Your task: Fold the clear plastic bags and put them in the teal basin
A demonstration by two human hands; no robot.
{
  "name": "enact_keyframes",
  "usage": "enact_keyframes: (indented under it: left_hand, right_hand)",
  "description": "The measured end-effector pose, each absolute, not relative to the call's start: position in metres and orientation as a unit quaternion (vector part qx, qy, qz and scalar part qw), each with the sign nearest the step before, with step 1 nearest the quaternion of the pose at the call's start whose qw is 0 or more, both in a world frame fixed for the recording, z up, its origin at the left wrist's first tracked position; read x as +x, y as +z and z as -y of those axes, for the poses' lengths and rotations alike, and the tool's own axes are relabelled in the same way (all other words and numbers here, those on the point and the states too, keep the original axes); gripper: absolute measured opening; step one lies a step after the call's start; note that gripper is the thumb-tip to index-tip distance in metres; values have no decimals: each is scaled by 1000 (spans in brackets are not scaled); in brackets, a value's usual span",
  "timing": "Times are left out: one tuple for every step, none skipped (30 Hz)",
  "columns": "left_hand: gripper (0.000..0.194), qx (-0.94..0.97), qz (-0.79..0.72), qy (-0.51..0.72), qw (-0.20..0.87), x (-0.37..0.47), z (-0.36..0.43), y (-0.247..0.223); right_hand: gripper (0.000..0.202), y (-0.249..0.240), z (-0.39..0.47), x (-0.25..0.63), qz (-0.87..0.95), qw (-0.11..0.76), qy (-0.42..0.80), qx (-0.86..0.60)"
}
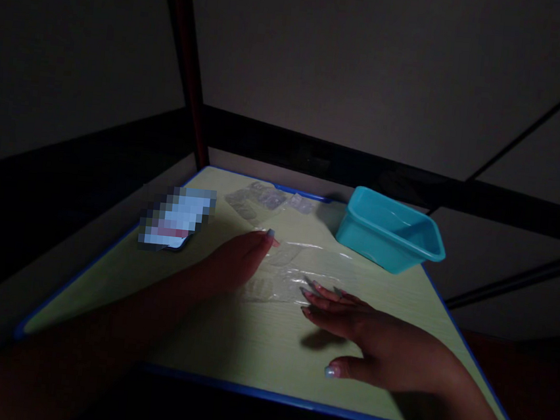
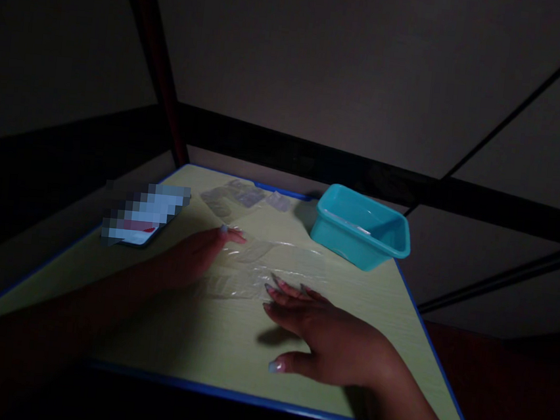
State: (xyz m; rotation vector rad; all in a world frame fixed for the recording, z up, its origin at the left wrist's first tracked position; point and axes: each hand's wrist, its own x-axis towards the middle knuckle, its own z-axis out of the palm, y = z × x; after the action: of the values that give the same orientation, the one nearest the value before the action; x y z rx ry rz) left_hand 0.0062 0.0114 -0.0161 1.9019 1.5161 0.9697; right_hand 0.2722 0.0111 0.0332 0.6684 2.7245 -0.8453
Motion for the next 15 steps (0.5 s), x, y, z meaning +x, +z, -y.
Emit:
enact_keyframes:
  left_hand:
    - [63, 704, -560, 352, 258, 6, -12, -17]
    - [63, 707, -560, 347, 258, 6, -12, -17]
    - [63, 711, -559, 341, 257, 6, -13, -17]
    - [63, 717, -555, 334, 257, 7, -13, -17]
    - [63, 724, -552, 327, 254, 7, -13, -17]
    - [62, 732, -548, 320, 250, 7, -12, -16]
    - [61, 743, -541, 309, 243, 8, -12, -15]
    - [60, 759, -530, 295, 235, 8, -11, -15]
    - [57, 778, -518, 274, 225, 8, -10, -14]
    - [54, 799, -503, 248, 215, 8, -10, -14]
    - [51, 820, -487, 220, 204, 8, -9, -14]
    - [49, 839, -470, 194, 193, 8, -8, -15]
    - [47, 854, -455, 175, 182, 8, -7, -15]
    - [47, 867, -439, 162, 171, 8, -7, -16]
    - [48, 880, -418, 156, 164, 9, -6, -16]
  right_hand:
    - [69, 34, -11, 272, -925, 107, -287, 224]
    - [69, 34, -10, 271, -925, 106, -287, 224]
    - [70, 34, -10, 271, -925, 106, -287, 225]
    - [71, 34, -10, 271, -924, 105, -287, 228]
    - [71, 34, -10, 271, -924, 105, -288, 231]
    - [72, 34, -9, 271, -923, 106, -288, 233]
    - [72, 34, -9, 270, -922, 106, -288, 235]
    - [73, 34, -9, 270, -922, 104, -288, 236]
    - [73, 34, -8, 271, -922, 101, -289, 238]
    - [73, 33, -8, 271, -921, 96, -291, 239]
    - [73, 33, -8, 271, -920, 92, -294, 241]
    - [73, 33, -8, 271, -920, 87, -296, 242]
    - [73, 32, -7, 271, -919, 84, -298, 242]
    - [73, 32, -7, 271, -919, 83, -299, 242]
    - [73, 32, -7, 271, -920, 84, -298, 241]
